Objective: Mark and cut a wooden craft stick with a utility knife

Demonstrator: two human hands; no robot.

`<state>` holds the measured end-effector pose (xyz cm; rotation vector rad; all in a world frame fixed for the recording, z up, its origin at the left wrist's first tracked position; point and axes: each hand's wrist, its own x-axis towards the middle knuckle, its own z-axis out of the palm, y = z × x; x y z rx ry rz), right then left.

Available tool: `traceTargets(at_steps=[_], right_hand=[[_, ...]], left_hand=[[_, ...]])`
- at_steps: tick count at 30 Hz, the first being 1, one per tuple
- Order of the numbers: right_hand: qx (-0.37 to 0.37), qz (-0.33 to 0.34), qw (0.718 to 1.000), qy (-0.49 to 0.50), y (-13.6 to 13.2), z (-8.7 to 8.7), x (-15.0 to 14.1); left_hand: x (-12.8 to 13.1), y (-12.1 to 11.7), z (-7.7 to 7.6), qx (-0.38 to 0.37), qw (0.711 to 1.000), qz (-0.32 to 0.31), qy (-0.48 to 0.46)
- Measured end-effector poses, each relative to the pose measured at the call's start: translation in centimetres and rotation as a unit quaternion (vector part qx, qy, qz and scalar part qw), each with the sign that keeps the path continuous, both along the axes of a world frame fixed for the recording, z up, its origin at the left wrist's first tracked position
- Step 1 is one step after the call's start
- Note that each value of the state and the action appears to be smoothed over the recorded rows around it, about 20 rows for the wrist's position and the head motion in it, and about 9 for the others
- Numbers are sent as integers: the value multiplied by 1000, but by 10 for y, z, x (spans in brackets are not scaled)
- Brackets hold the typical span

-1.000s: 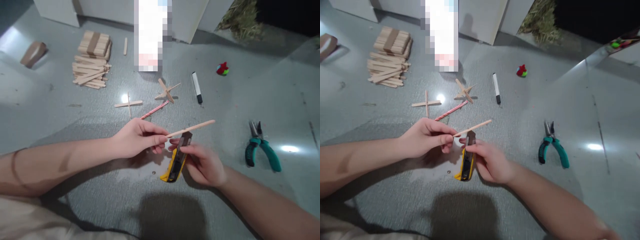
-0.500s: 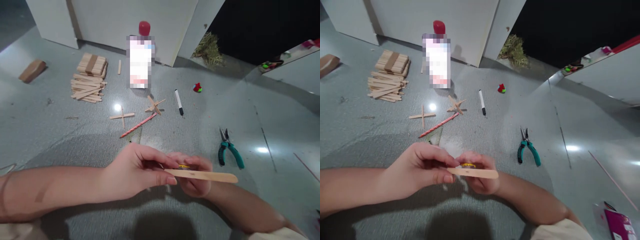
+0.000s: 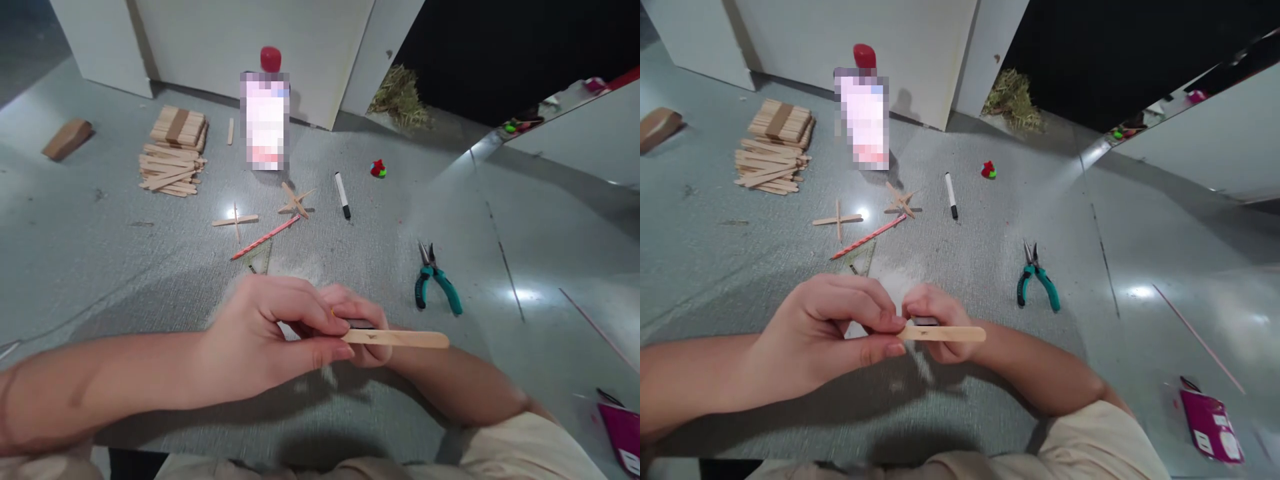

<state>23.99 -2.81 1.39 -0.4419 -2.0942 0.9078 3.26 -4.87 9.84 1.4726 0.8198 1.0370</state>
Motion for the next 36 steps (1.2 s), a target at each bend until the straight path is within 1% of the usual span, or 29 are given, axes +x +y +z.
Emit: traceTargets(at_steps=[3, 7, 11, 14, 20, 28, 36], right_hand=[[4, 42, 996, 75, -2, 2, 2], [6, 73, 992, 101, -5, 5, 3], [47, 40, 994, 89, -6, 10, 4], [81, 10, 995, 63, -6, 14, 5], [117, -39, 992, 20, -4, 15, 6], [132, -59, 989, -4, -4, 11, 4], [108, -29, 993, -27, 0, 8, 12]], left_hand=[[3, -7, 7, 9, 1000, 1, 21], [5, -15, 16, 31, 998, 10, 56], [5, -20, 19, 67, 994, 16, 91], [5, -20, 19, 74, 992, 20, 105], [1, -17, 18, 92, 988, 32, 122], [0, -14, 14, 71, 987, 38, 138], [0, -10, 13, 70, 985, 50, 147]])
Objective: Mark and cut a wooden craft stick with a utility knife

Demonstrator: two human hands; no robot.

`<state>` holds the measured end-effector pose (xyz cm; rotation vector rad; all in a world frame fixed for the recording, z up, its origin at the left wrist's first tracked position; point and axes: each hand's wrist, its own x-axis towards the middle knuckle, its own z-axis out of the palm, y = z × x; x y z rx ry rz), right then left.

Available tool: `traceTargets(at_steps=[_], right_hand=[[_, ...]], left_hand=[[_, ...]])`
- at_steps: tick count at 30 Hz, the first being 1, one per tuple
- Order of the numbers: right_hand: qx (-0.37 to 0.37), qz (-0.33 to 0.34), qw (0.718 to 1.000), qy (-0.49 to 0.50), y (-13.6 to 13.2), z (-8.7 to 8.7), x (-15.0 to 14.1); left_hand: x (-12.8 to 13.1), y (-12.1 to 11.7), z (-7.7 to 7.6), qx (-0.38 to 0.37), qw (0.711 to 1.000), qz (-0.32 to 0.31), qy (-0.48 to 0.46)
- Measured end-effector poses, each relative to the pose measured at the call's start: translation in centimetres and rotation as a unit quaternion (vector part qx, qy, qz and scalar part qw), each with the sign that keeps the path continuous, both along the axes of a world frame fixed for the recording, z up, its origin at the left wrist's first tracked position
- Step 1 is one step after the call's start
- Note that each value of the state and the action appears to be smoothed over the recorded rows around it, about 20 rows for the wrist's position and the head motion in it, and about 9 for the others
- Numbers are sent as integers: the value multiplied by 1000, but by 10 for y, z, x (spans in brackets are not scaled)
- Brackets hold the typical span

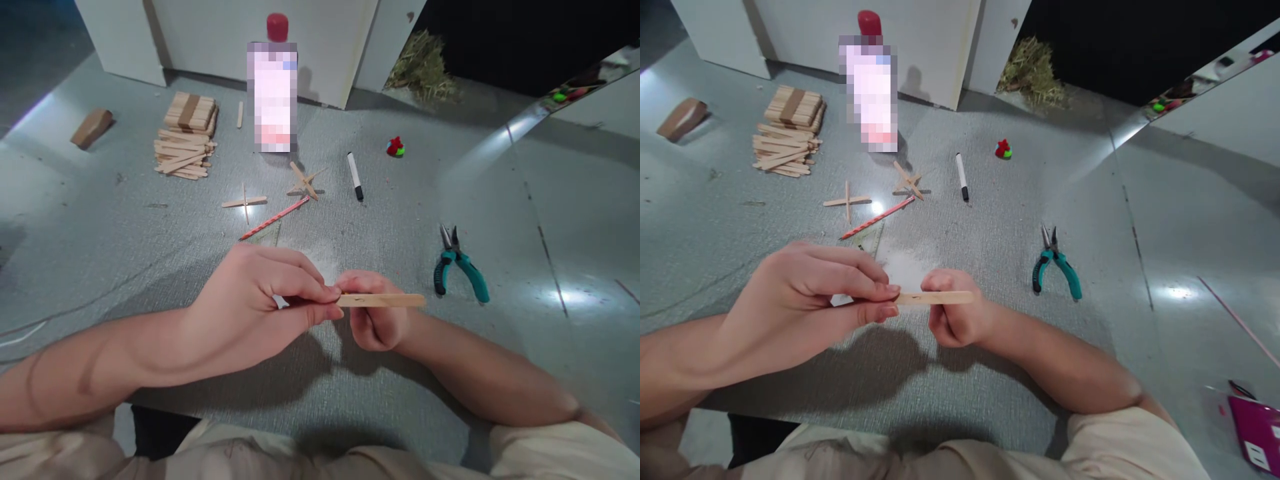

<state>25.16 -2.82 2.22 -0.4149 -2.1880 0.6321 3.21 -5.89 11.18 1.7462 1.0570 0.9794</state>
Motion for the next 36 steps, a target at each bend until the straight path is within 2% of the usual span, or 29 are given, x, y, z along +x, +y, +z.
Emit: traceTargets(at_steps=[6, 12, 17, 20, 23, 25, 27, 29, 31, 33, 36], right_hand=[[-41, -12, 999, -19, -2, -4, 2], [-78, -49, 993, -70, -4, 10, -4], [-149, -103, 976, -122, -3, 25, -6], [-206, -113, 961, -147, 0, 36, -6], [-270, -99, 945, -156, 2, 47, -7], [-383, -70, 912, -130, 3, 54, -7], [-519, -39, 851, -75, 3, 59, -6], [-615, -18, 788, -25, 3, 63, -5], [-674, -7, 739, 0, 2, 65, -3], [-713, -2, 701, 14, 1, 66, -2], [-739, 1, 673, 34, 0, 66, -2]], left_hand=[[1, 3, -2, 0, 1000, 26, -10], [2, 6, -4, -60, 996, 42, -41], [2, 17, -18, -113, 986, 67, -100], [-1, 26, -28, -92, 989, 101, -55], [-2, 33, -37, -23, 992, 118, 34], [-2, 37, -41, 43, 988, 118, 88], [-2, 40, -45, 117, 978, 112, 132], [-2, 41, -48, 185, 962, 105, 170], [-1, 42, -50, 239, 944, 103, 205], [0, 42, -52, 272, 929, 102, 228], [1, 42, -54, 292, 922, 98, 236]])
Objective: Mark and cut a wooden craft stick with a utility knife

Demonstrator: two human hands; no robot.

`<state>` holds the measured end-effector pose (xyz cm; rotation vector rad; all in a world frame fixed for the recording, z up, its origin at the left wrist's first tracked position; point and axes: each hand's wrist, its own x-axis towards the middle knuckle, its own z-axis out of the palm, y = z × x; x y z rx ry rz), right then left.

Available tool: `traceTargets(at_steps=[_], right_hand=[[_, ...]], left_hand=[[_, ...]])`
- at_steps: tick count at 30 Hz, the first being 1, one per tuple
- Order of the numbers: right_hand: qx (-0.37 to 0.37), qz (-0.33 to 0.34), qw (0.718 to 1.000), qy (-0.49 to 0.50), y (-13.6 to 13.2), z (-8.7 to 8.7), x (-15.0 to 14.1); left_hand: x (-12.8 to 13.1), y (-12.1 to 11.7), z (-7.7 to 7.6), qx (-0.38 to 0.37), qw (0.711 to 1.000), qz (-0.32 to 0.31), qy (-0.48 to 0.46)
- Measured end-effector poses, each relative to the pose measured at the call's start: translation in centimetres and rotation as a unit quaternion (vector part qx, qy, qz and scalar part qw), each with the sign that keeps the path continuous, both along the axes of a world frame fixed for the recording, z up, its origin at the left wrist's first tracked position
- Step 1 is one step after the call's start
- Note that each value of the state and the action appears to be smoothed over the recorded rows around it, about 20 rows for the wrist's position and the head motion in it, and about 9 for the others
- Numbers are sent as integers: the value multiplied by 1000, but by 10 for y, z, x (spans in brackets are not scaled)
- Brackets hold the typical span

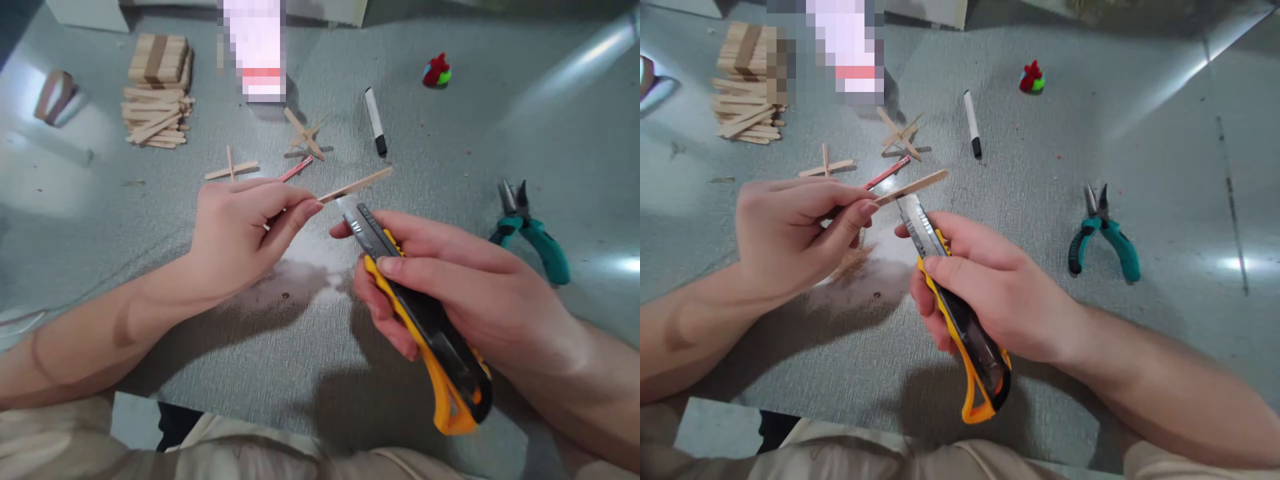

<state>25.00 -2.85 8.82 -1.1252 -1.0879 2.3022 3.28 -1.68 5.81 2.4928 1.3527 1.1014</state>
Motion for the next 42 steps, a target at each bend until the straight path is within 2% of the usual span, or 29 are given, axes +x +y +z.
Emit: traceTargets(at_steps=[7, 11, 17, 21, 26, 36, 42], right_hand=[[-3, -27, 999, 17, 1, -1, -2], [-2, -13, 1000, 26, -1, -1, -3], [43, -18, 999, 20, -10, -13, -9], [45, -23, 998, 46, -17, -21, -14], [58, -22, 997, 41, -23, -26, -16], [105, 28, 993, 47, -10, -28, -10], [118, 26, 991, 53, -11, -33, -13]], left_hand=[[-1, 0, -6, 55, 997, -18, 41], [3, -3, -8, 16, 999, -2, 44], [9, -10, -9, 5, 998, 2, 60], [12, -15, -9, 6, 997, 21, 68], [11, -18, -10, 59, 993, 24, 100], [0, -8, -9, 101, 991, -6, 90], [1, -10, -12, 79, 992, 8, 94]])
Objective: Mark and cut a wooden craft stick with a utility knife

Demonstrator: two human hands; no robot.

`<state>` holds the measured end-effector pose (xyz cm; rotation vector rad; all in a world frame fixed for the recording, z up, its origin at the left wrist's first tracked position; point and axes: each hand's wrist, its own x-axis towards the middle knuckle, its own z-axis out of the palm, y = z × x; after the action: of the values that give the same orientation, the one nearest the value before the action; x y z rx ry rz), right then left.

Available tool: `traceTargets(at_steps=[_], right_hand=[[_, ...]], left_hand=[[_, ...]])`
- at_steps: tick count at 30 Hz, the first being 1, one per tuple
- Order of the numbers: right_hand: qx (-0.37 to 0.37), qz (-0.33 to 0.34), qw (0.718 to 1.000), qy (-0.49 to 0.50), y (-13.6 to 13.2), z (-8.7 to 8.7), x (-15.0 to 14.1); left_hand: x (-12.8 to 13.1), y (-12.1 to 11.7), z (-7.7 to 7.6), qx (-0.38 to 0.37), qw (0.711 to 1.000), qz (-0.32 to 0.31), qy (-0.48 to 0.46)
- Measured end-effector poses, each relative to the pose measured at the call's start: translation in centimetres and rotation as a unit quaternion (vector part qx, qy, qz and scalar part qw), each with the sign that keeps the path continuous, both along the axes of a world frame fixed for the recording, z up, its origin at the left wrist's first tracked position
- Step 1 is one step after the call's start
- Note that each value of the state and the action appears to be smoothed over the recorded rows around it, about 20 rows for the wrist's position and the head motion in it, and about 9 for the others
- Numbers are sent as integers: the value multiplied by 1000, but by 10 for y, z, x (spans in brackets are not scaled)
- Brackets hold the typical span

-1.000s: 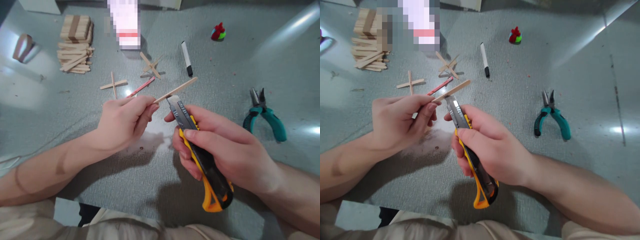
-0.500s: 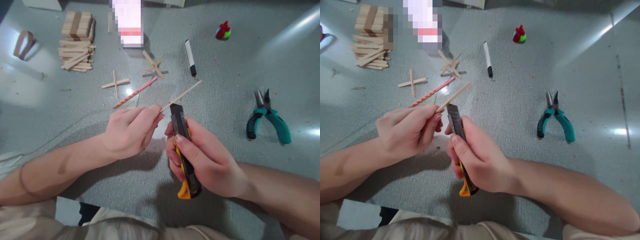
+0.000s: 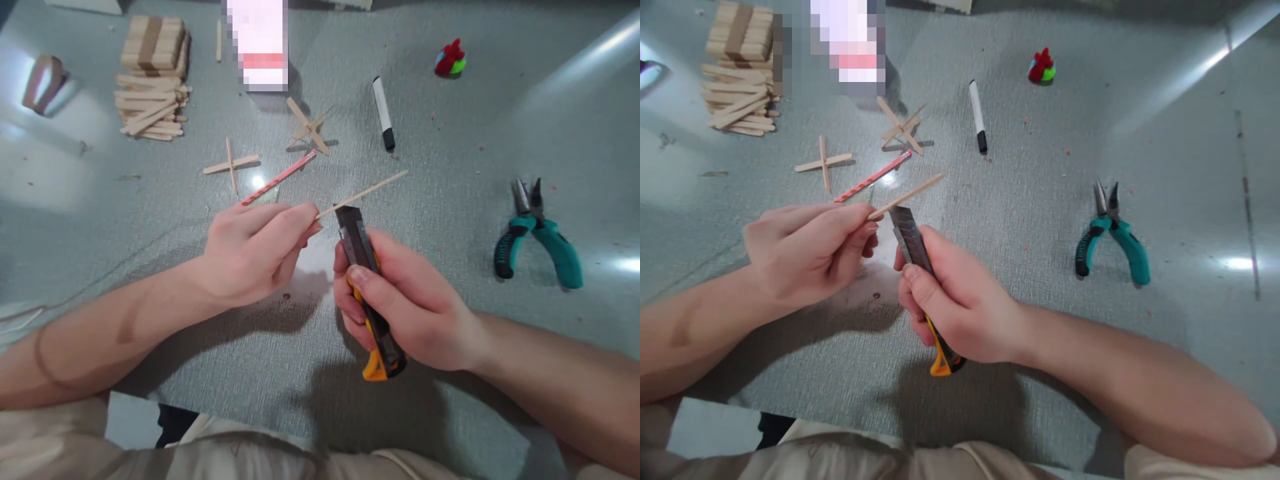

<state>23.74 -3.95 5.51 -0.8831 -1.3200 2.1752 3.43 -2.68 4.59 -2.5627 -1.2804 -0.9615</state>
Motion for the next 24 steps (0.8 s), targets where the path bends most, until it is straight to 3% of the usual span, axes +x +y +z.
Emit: traceTargets(at_steps=[5, 15, 24], right_hand=[[-22, -9, 1000, 15, -3, -3, -2], [30, 35, 999, -3, 2, 0, 2], [75, 51, 996, -4, 1, -6, 4]], left_hand=[[5, -3, -1, 14, 1000, -18, -12], [-7, 1, 3, 105, 992, -61, 25], [-12, 4, 5, 126, 987, -98, 18]])
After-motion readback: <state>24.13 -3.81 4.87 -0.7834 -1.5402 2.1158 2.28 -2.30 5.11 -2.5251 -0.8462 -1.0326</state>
